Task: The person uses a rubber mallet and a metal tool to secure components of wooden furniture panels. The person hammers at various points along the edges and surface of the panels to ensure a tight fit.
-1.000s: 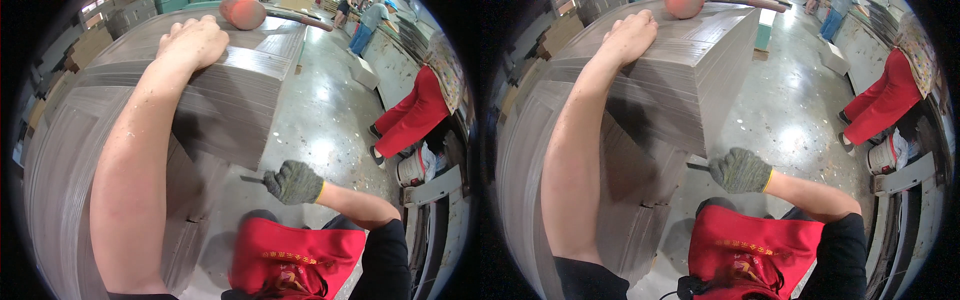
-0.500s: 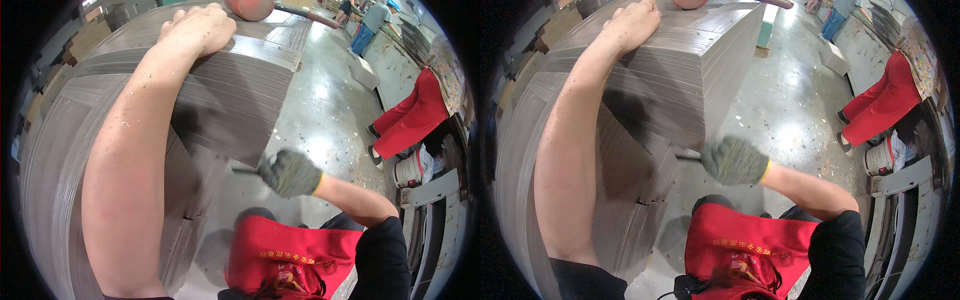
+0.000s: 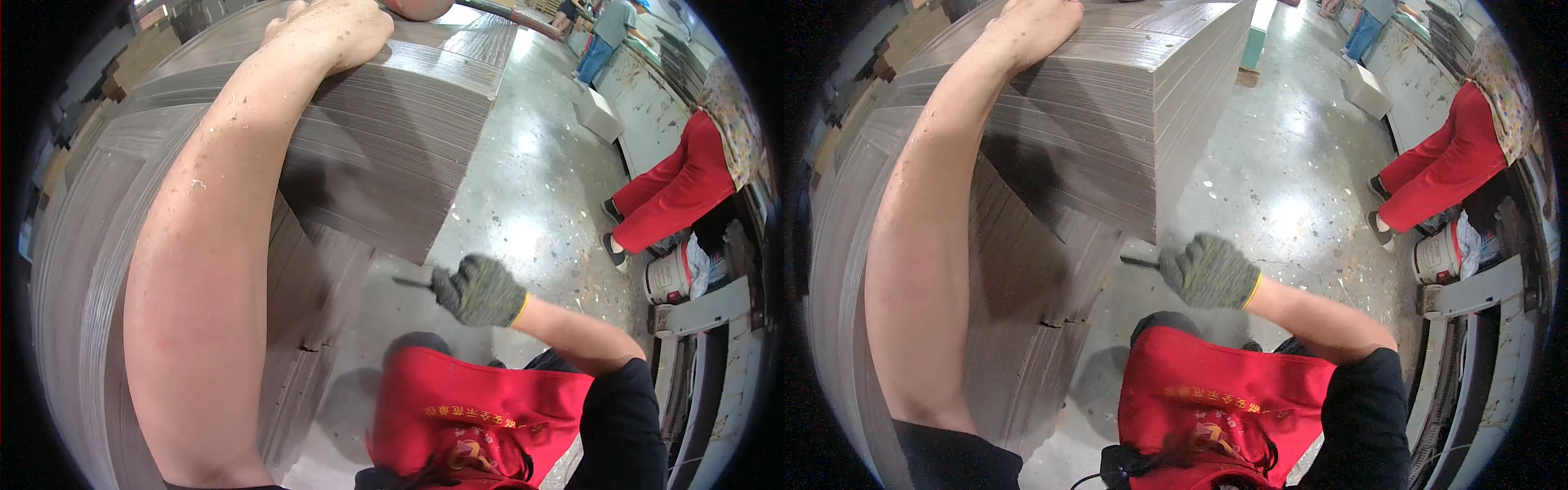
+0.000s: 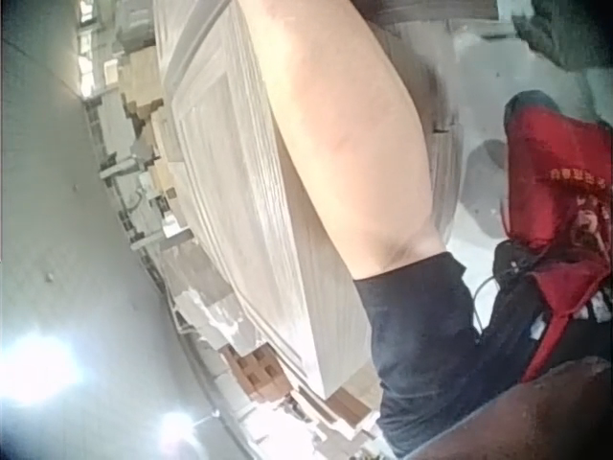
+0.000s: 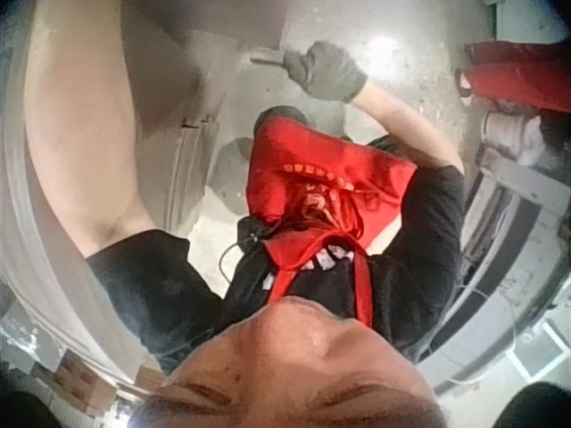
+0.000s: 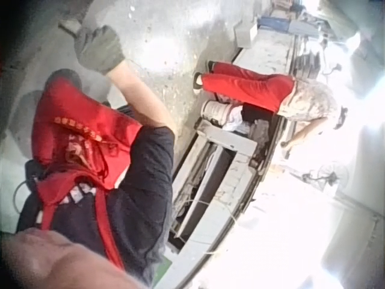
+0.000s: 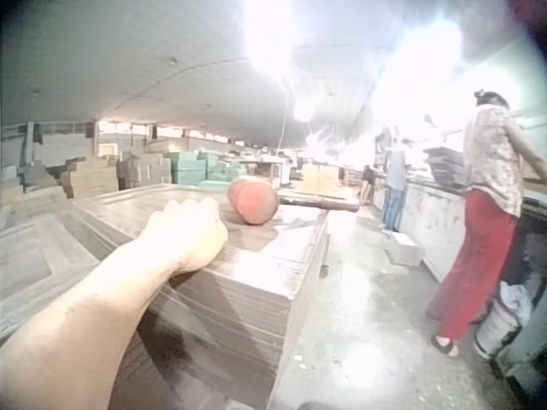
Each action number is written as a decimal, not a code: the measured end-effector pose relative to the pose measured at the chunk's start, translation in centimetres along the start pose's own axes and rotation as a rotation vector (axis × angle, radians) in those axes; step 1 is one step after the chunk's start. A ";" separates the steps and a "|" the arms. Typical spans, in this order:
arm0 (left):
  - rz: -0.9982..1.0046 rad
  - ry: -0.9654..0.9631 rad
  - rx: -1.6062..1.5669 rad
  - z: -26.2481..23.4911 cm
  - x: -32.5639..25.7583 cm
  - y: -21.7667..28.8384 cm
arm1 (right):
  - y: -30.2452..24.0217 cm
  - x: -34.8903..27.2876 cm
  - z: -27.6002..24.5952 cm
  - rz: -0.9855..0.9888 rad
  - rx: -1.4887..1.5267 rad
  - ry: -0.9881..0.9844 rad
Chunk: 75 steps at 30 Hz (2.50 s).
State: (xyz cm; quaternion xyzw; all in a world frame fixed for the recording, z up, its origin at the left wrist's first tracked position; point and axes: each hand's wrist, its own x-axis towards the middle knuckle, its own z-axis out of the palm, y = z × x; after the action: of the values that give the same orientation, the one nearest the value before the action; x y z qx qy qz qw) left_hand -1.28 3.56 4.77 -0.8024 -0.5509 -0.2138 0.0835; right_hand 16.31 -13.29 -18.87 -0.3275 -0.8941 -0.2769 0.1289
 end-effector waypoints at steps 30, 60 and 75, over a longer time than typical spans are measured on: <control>0.010 -0.076 -0.003 0.1 1.0 0.0 | 9.0 3.7 -7.8 -0.026 -0.958 0.130; 0.019 0.038 -0.044 2.1 1.0 -0.3 | 17.7 13.2 -13.4 0.694 -0.178 0.018; 0.032 0.078 -0.040 2.4 0.5 0.6 | 3.1 6.5 -2.0 0.265 0.100 0.536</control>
State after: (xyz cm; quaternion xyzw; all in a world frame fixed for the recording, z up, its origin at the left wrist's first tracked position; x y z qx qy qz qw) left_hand 0.05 4.61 2.86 -0.8036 -0.5300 -0.2544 0.0922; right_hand 13.60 -9.11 -13.30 -0.3499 -0.7903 -0.2899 0.4111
